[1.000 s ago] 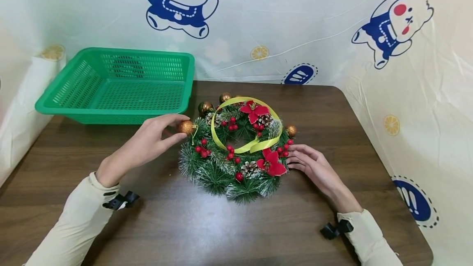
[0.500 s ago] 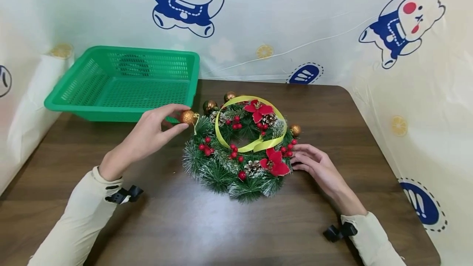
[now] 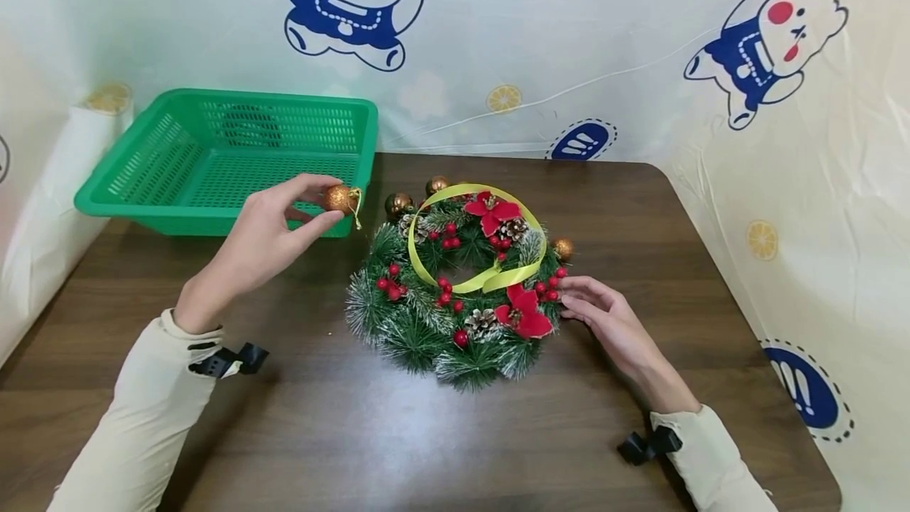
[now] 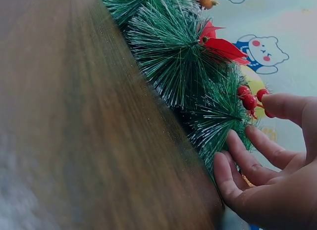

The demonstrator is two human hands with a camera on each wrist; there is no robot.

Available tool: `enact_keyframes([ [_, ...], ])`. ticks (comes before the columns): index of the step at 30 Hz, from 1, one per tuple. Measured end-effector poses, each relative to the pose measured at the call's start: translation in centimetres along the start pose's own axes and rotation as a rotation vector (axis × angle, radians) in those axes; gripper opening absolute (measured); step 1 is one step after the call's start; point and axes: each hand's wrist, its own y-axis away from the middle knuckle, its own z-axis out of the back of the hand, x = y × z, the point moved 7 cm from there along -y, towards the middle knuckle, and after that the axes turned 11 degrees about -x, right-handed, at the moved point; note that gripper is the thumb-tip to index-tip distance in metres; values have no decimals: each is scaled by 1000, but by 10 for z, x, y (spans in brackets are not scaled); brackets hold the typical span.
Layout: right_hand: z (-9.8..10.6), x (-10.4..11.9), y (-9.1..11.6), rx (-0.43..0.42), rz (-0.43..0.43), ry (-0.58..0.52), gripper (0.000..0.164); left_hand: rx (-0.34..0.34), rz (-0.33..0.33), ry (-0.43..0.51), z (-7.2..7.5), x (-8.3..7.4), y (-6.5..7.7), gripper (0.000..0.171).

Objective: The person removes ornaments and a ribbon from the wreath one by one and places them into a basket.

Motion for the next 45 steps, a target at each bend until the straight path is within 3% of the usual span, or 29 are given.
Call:
enact_keyframes([
  [9, 1, -2, 5, 12, -38, -8, 38, -76, 20, 19, 15, 0, -11, 39],
  [15, 1, -4, 5, 19, -45, 6, 40, -110, 44, 38, 20, 8, -7, 40],
  [22, 2, -3, 2, 23, -36, -15, 40, -150, 75, 47, 25, 20, -16, 39],
  [34, 3, 4, -1, 32, -13, -12, 40, -187, 158, 34, 37, 44, -22, 41],
  [45, -1, 3, 3, 38, -27, 0, 41, -172, 193, 14, 36, 67, -16, 43],
])
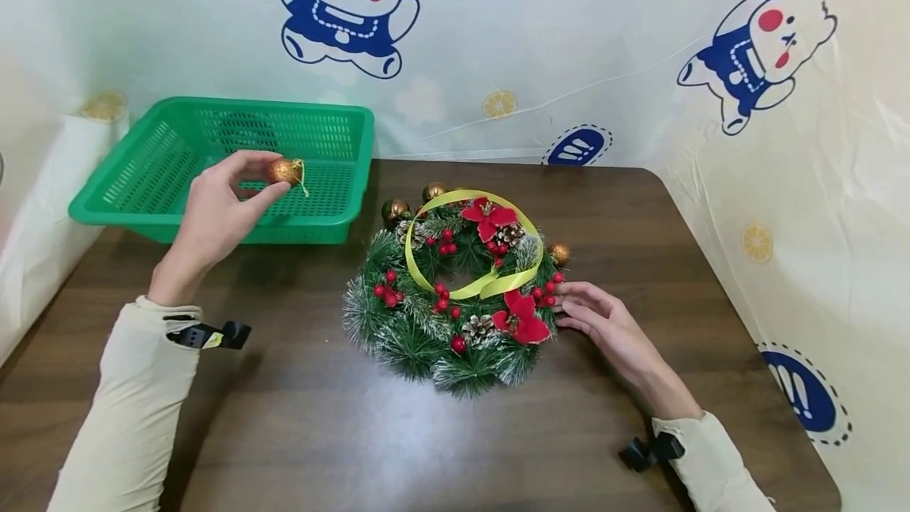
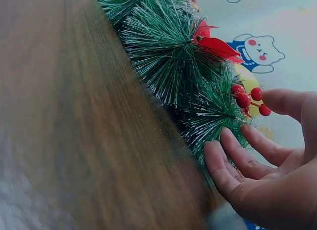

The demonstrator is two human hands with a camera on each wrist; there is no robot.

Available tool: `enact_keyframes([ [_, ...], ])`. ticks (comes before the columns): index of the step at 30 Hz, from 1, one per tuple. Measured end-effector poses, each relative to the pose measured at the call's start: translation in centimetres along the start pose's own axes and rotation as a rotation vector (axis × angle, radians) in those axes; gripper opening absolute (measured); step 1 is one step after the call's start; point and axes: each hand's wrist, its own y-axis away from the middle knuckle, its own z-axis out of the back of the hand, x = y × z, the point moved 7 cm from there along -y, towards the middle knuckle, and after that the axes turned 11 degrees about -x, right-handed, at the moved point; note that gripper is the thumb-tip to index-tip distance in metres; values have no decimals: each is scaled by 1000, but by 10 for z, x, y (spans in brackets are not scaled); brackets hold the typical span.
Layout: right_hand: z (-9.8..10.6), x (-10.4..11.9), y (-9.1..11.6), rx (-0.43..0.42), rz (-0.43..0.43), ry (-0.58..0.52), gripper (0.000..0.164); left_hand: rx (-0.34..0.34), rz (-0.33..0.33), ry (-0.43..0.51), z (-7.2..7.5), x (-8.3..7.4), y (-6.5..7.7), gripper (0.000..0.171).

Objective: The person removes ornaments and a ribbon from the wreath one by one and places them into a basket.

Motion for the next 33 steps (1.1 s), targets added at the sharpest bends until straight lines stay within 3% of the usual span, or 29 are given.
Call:
enact_keyframes([
  [9, 0, 0, 0, 2, 1, 2, 41, -13, 24, -7, 2, 14, -1, 43],
  [17, -1, -1, 0, -6, -1, 12, 41, 21, 41, -47, -2, 23, -1, 44],
  [33, -1, -2, 0, -10, -3, 16, 41, 69, 27, -79, -7, 24, 1, 43],
])
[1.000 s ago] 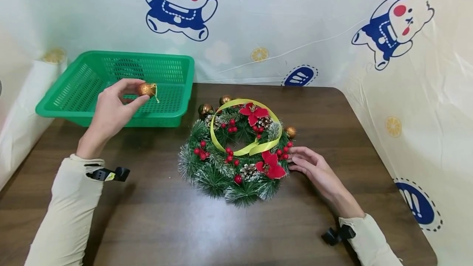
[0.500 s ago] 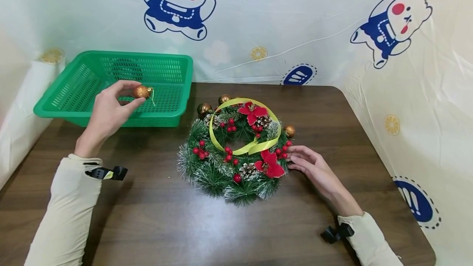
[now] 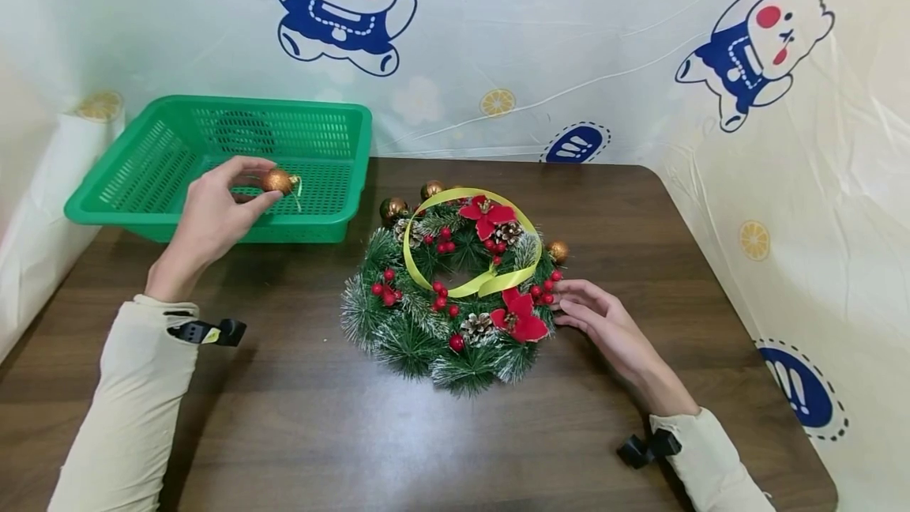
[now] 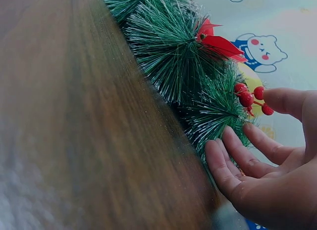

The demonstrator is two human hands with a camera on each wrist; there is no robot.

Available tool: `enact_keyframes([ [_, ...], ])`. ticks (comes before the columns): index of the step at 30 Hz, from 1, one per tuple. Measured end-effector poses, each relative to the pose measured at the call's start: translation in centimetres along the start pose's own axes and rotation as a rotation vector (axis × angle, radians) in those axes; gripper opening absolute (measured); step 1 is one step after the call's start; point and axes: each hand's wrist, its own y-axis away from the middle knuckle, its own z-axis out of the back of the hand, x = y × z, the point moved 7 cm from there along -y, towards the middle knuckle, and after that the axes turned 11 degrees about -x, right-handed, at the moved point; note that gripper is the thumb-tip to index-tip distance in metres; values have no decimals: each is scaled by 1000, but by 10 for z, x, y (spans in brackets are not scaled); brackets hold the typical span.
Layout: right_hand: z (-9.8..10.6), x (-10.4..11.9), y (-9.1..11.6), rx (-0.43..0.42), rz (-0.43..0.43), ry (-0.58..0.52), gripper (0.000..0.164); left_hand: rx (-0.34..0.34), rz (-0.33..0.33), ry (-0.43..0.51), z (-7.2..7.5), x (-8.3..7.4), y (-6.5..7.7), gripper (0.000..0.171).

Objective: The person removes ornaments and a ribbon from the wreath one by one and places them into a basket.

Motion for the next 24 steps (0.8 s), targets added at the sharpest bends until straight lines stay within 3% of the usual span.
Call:
enact_keyframes([
  [15, 1, 0, 0, 0, 11, 10, 41, 18, -22, 6, -2, -4, 2, 41],
  [24, 0, -1, -1, 8, 15, 33, 41, -3, -48, 11, -1, -19, 4, 39],
])
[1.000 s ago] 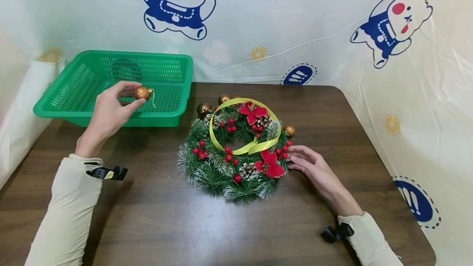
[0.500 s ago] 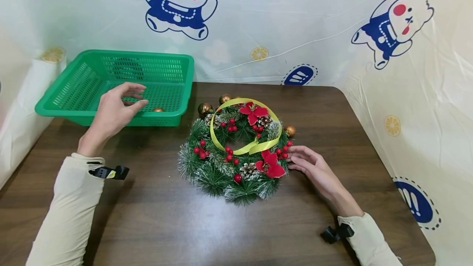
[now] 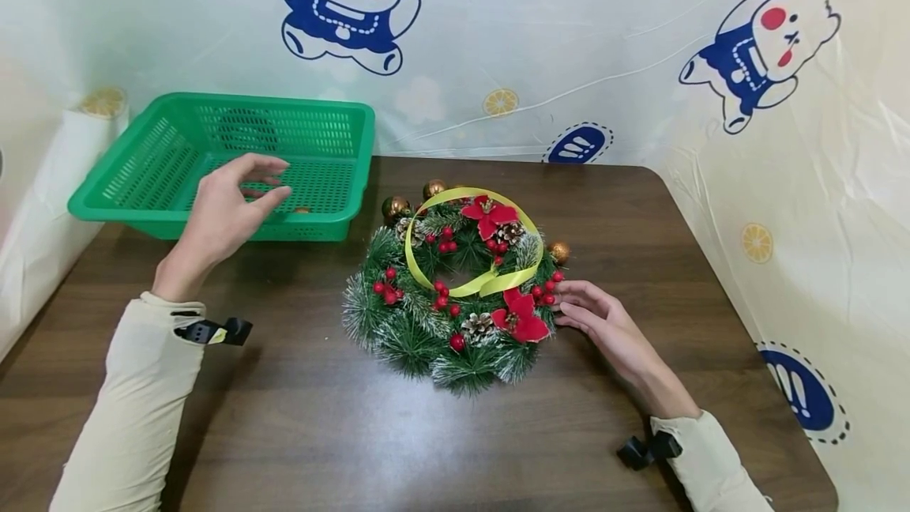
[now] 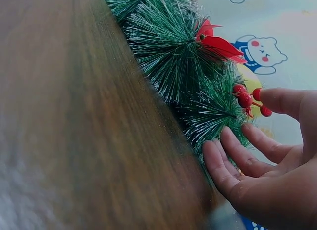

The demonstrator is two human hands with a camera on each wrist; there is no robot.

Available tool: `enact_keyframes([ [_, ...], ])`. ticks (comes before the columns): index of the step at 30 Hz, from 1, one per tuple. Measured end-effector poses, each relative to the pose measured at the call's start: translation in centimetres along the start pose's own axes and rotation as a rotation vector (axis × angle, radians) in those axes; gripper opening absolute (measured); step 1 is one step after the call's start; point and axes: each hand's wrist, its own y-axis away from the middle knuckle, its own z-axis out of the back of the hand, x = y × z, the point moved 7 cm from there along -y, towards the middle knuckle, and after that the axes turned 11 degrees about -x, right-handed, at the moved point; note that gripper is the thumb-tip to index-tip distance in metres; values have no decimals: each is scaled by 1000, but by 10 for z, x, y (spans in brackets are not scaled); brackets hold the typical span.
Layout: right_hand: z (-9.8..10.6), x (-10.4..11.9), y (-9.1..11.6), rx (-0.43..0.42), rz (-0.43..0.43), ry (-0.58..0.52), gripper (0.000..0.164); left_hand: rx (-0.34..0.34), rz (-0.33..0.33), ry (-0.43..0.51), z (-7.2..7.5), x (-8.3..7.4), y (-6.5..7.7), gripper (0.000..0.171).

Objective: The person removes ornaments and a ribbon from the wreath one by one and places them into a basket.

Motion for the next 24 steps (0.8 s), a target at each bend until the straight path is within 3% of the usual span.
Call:
enact_keyframes([
  [9, 0, -1, 1, -10, -15, 22, 41, 3, -44, 37, -3, -29, 2, 37],
  [20, 2, -2, -1, -66, -5, 43, 41, 13, -95, 46, -8, -49, 4, 36],
  [24, 0, -2, 1, -91, 1, 111, 38, 15, -109, 47, -11, -52, 5, 34],
])
